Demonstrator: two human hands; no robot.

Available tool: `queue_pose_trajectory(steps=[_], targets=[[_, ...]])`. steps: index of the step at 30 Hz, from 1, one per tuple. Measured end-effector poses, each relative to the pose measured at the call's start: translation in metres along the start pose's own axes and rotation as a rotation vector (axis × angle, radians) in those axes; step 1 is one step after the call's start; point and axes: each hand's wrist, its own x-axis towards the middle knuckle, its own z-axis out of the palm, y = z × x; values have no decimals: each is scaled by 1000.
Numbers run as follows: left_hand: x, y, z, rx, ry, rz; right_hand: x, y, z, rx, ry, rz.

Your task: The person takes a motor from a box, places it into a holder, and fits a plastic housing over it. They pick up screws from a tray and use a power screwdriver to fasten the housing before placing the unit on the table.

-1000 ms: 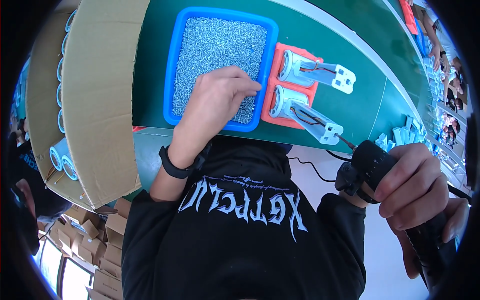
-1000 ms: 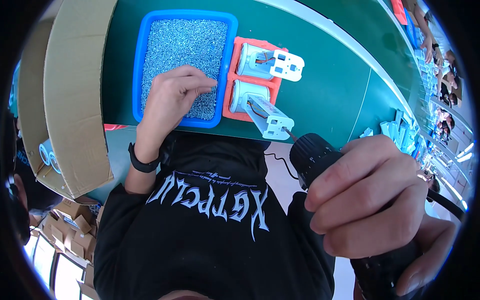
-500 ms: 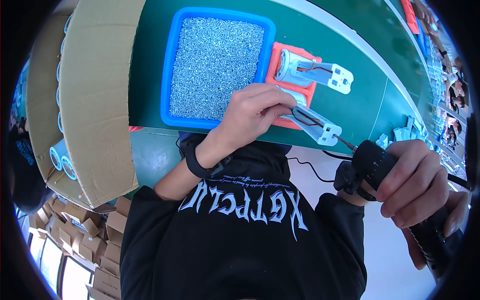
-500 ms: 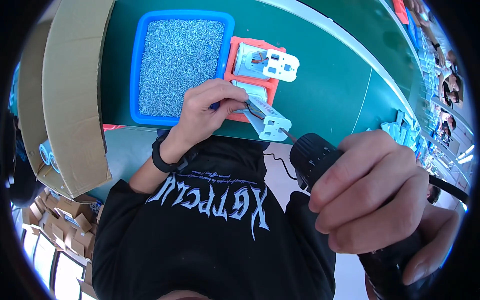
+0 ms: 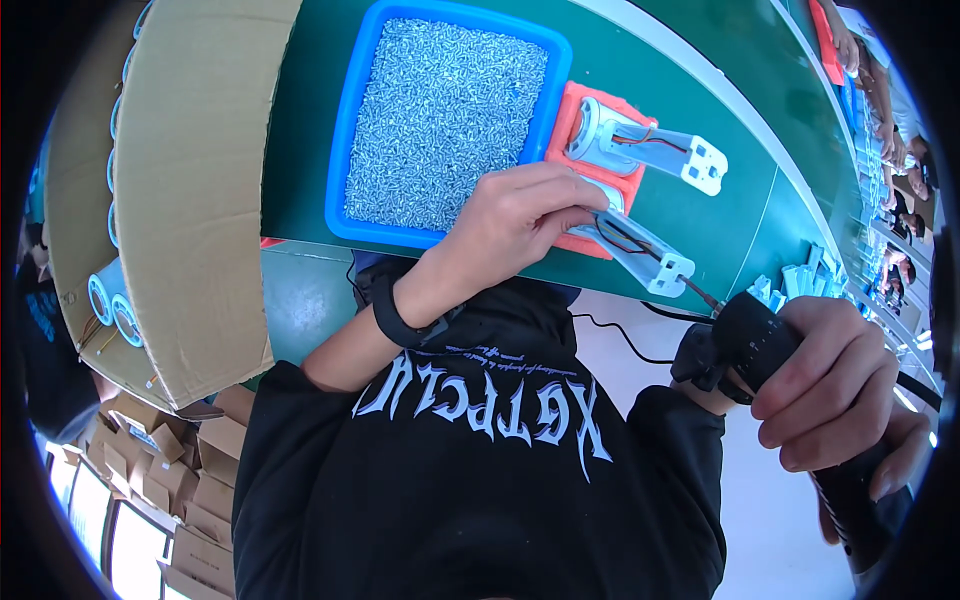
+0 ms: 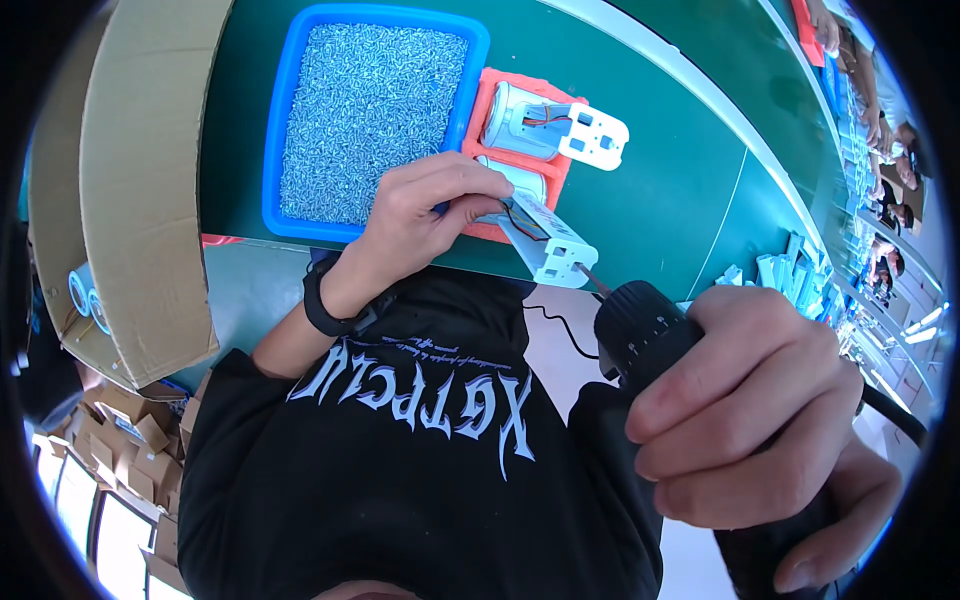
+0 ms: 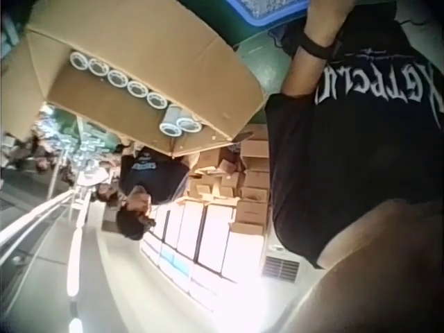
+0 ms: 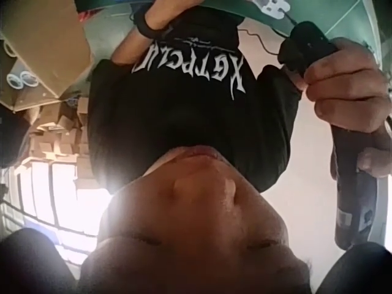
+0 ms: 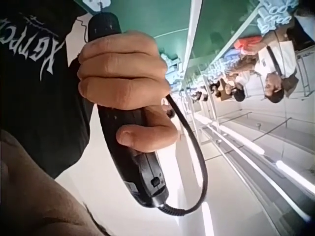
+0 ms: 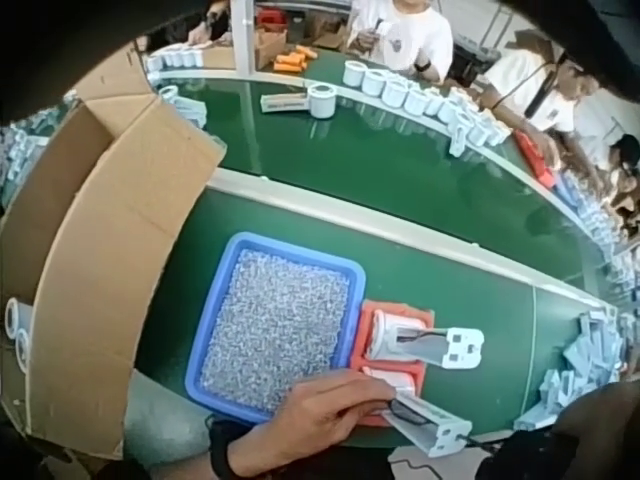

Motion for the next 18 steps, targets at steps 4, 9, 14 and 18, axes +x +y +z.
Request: queue_pose_trajectory(steps=[4,9,14,18], targets=[[-1,-1,0,2,6,7,3,1,-2,-6,-12,13],[-1,0,2,10,18,20,-6,-4,3,-11,57,17],[-1,1,-2,98,20,81,-8,-20,11,-106,231,-105],[-2,9,0,-177,67,-45,-20,-43,14,-143,433,-246]])
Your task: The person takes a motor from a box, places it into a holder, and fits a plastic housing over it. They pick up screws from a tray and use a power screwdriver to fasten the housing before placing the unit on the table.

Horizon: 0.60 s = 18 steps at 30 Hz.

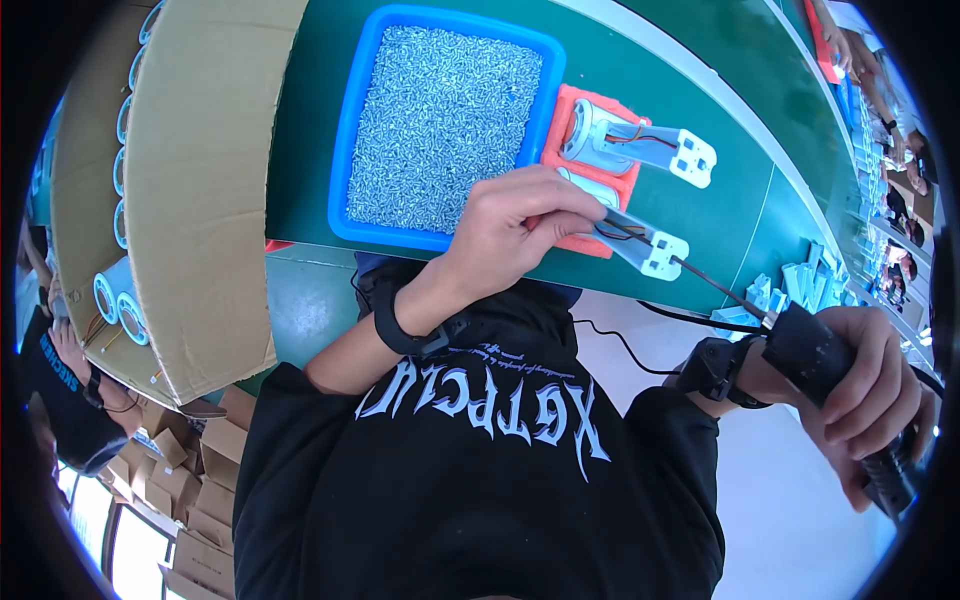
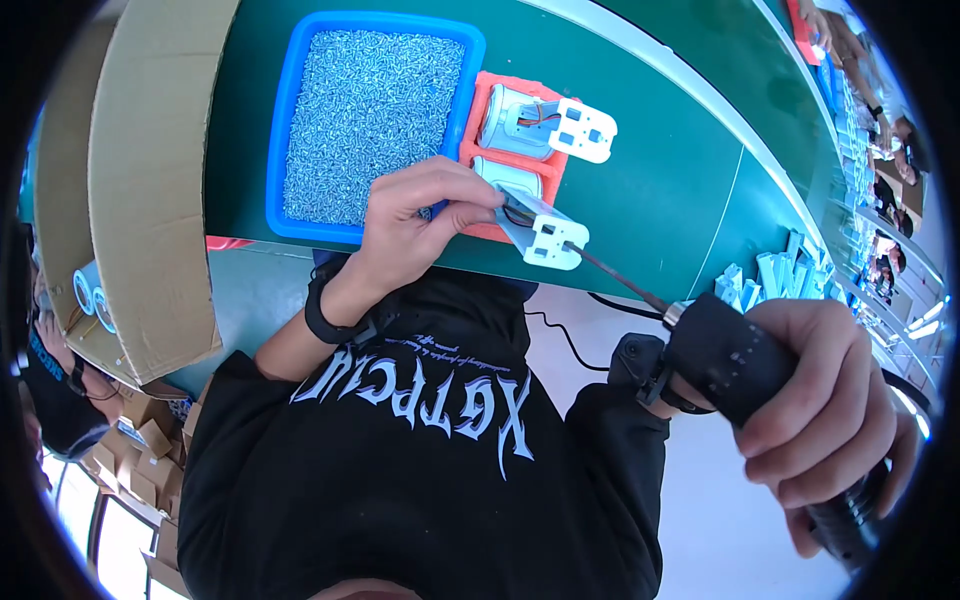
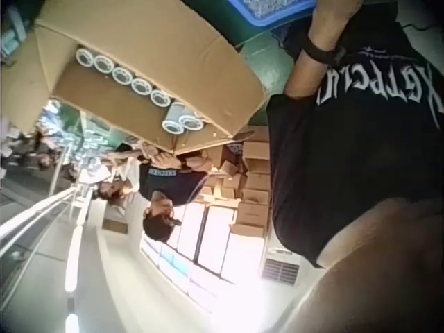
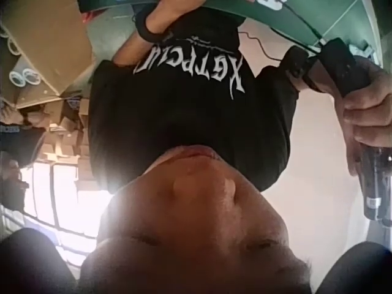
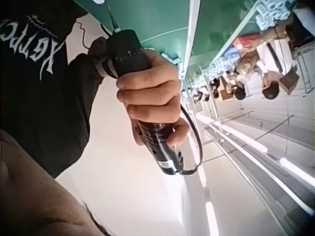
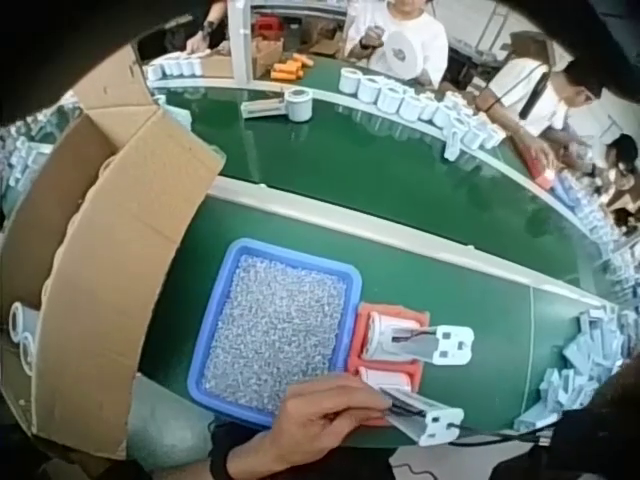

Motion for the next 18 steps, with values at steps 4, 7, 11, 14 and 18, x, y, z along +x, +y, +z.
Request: queue_pose_trajectory(steps=[4,7,11,14,18], targets=[[-4,-3,0,-145,6,-47,-7,-8,-9,-11,124,-18],[-6,-4,0,-212,-23,-69,-9,-8,-15,32,135,-9],[-5,-5,-1,-247,-51,-71,-9,-9,-18,20,84,-7],[-4,-3,-2,-223,-80,-59,-9,-7,-14,50,127,10],[0,2,-2,-118,-103,31,-4,2,-10,51,59,15]])
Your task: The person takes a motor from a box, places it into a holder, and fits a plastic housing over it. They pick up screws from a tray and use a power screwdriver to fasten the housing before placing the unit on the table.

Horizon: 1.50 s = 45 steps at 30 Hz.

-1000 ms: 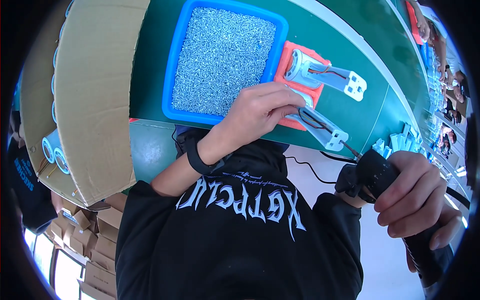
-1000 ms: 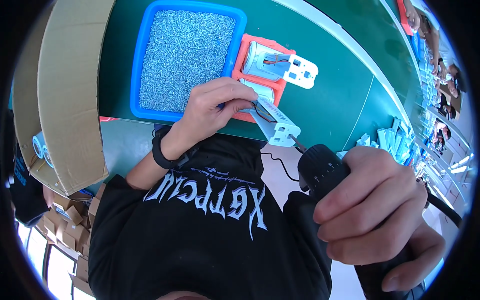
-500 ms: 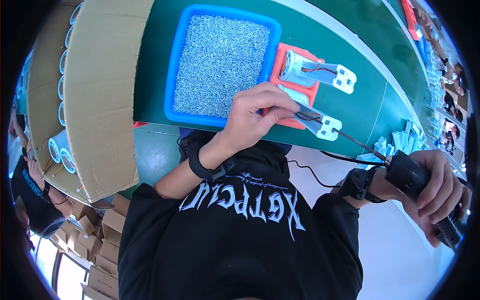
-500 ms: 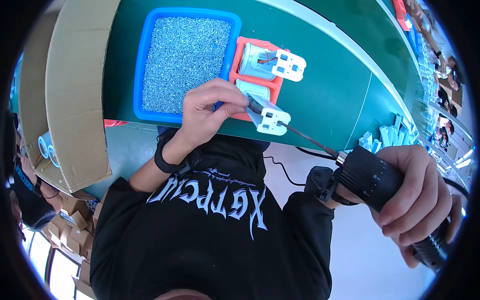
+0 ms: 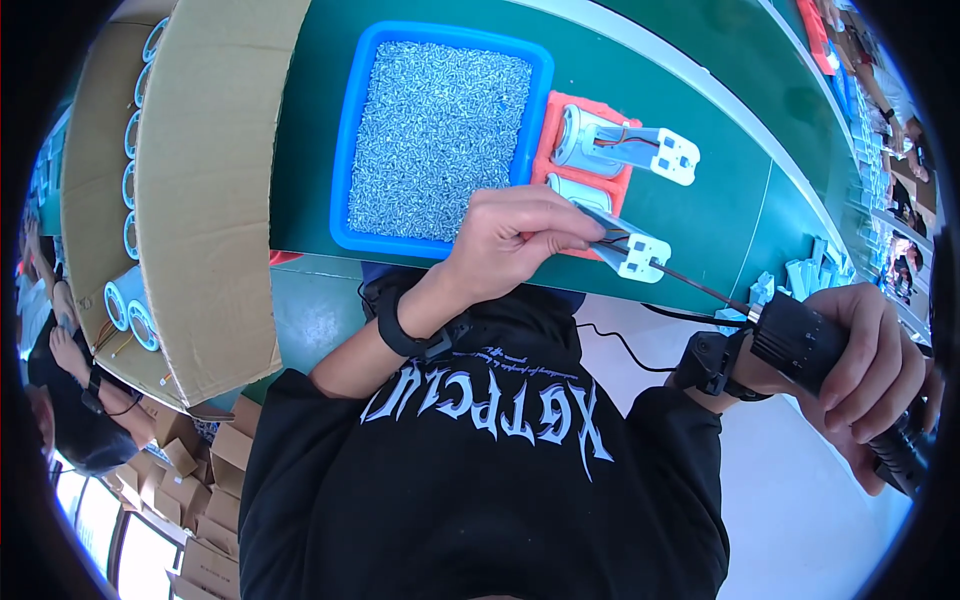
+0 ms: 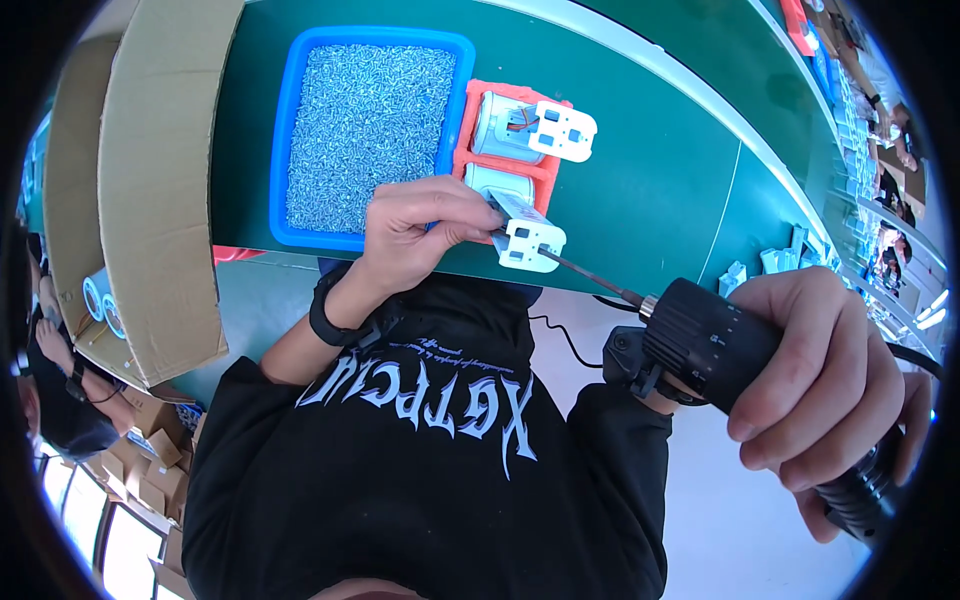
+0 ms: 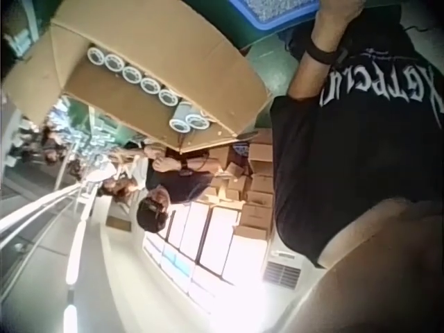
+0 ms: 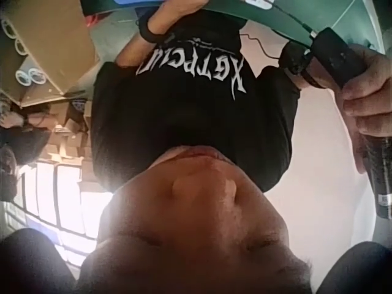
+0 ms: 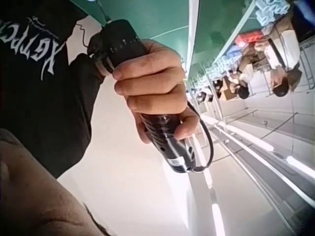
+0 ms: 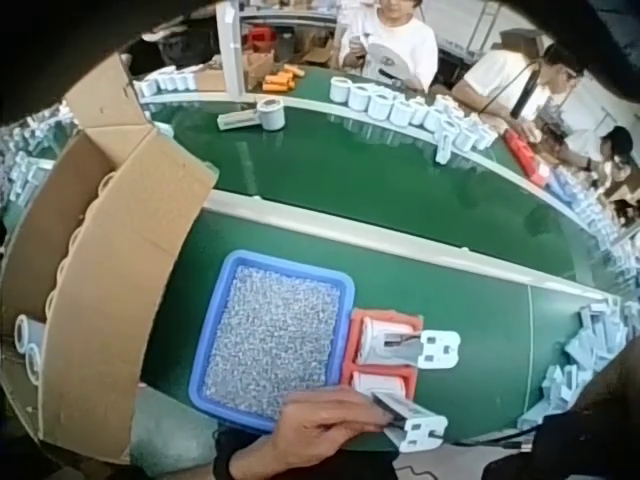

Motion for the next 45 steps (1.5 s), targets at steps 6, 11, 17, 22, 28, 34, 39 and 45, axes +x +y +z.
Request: queue_pose_trajectory(steps=[6,11,17,22,28,34,39,45], targets=[[15,26,-27,534,47,153,13,15,3,-81,-281,163],[-1,23,-47,1012,-216,-200,15,30,19,-169,-327,227],[-1,18,-49,846,-284,-336,10,35,21,-161,-275,196],[6,21,-49,662,-177,-350,7,35,21,-189,-237,177],[3,13,-31,558,16,-139,11,34,20,-211,-305,240],[4,6,-7,393,62,-30,11,36,17,-201,-310,241],[4,-5,-3,425,59,63,9,39,11,-161,-297,236],[-2,-13,0,275,113,-49,6,43,5,-82,-276,207]])
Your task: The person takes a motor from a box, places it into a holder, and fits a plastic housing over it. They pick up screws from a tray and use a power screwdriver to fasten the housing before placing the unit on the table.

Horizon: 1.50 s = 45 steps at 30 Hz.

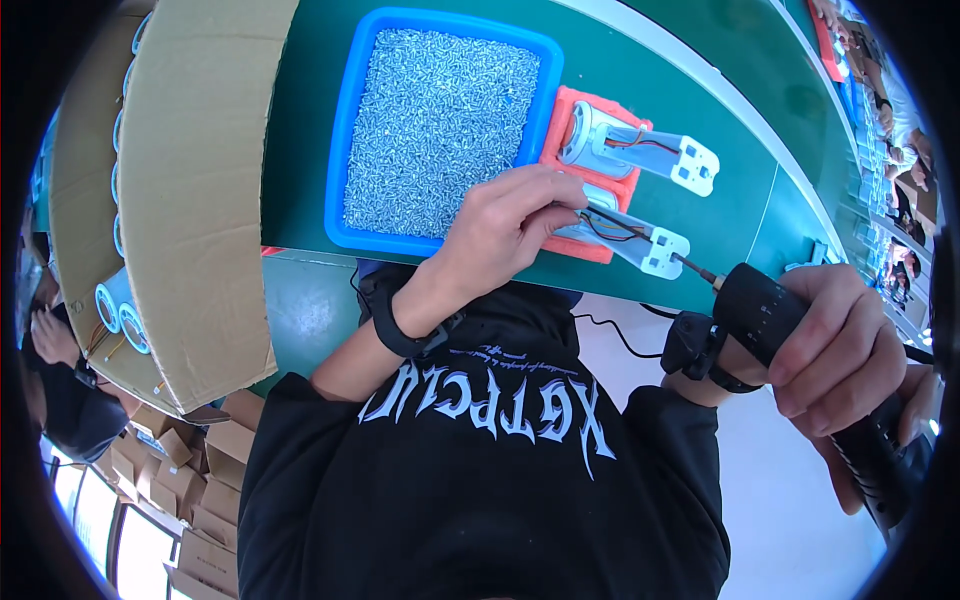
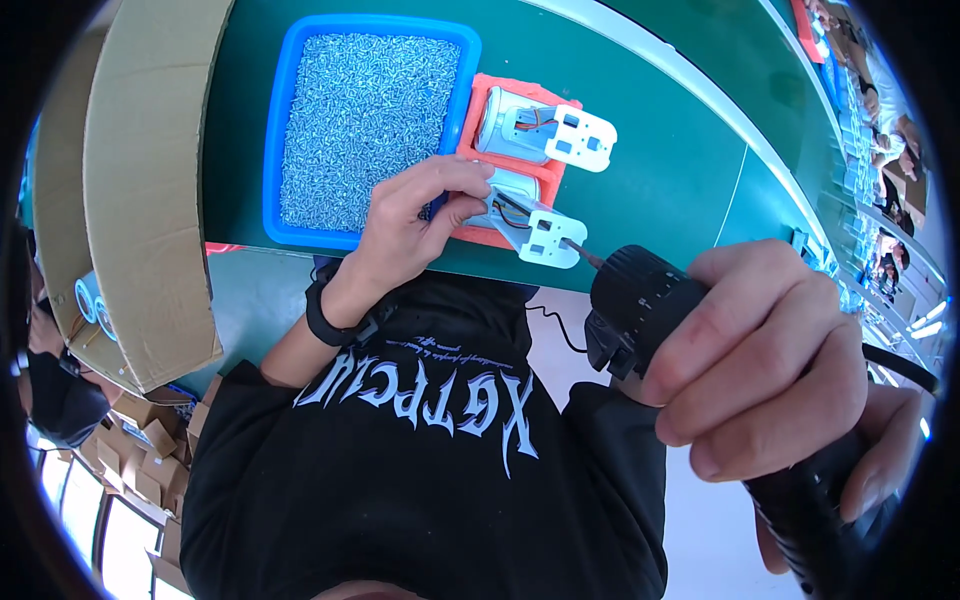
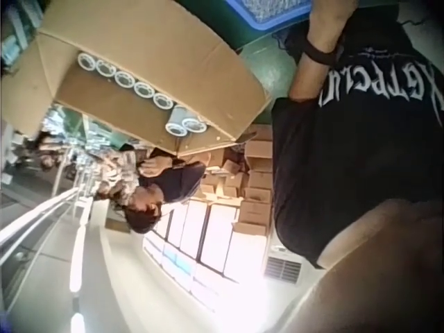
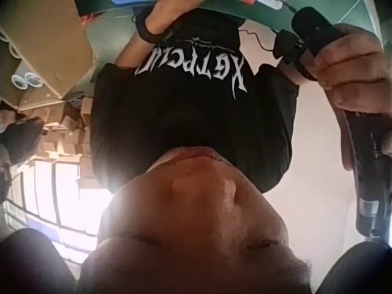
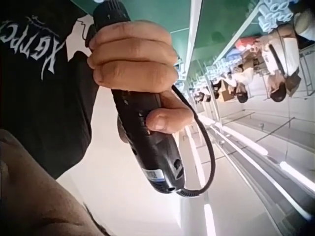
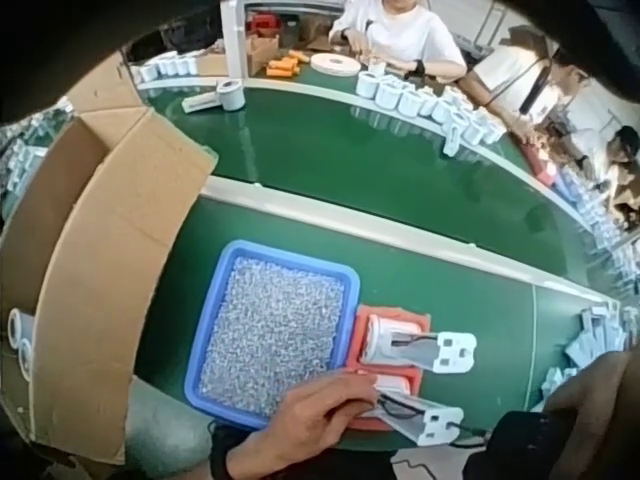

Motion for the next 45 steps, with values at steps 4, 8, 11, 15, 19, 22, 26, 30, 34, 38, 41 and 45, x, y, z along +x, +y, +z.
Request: queue_pose_trajectory(steps=[4,8,11,15,19,22,26,30,34,38,41,45], targets=[[2,1,-2,37,-25,41,-2,-3,1,-35,94,-76],[1,6,-8,-83,-44,-48,-12,-25,-5,-26,151,-181],[0,9,-7,-220,-44,-84,-19,-36,-11,87,281,-231],[-1,9,-5,-327,-43,-48,-20,-34,-8,104,308,-240],[-2,8,-9,-303,-79,-45,-20,-35,-4,80,330,-211],[-2,9,-8,-346,-80,-60,-20,-38,-2,54,355,-178],[-6,10,-5,-364,-66,-116,-22,-38,-3,43,353,-180],[-4,13,-7,-324,-80,-137,-23,-38,-5,54,337,-190],[4,21,-15,-128,-44,195,-14,-32,-4,77,222,-152],[11,25,-39,336,-25,174,-1,-23,5,27,75,-39],[2,19,-52,682,-278,-121,4,-19,4,20,-14,11],[0,18,-52,690,-363,-190,6,-14,8,27,-53,25]])
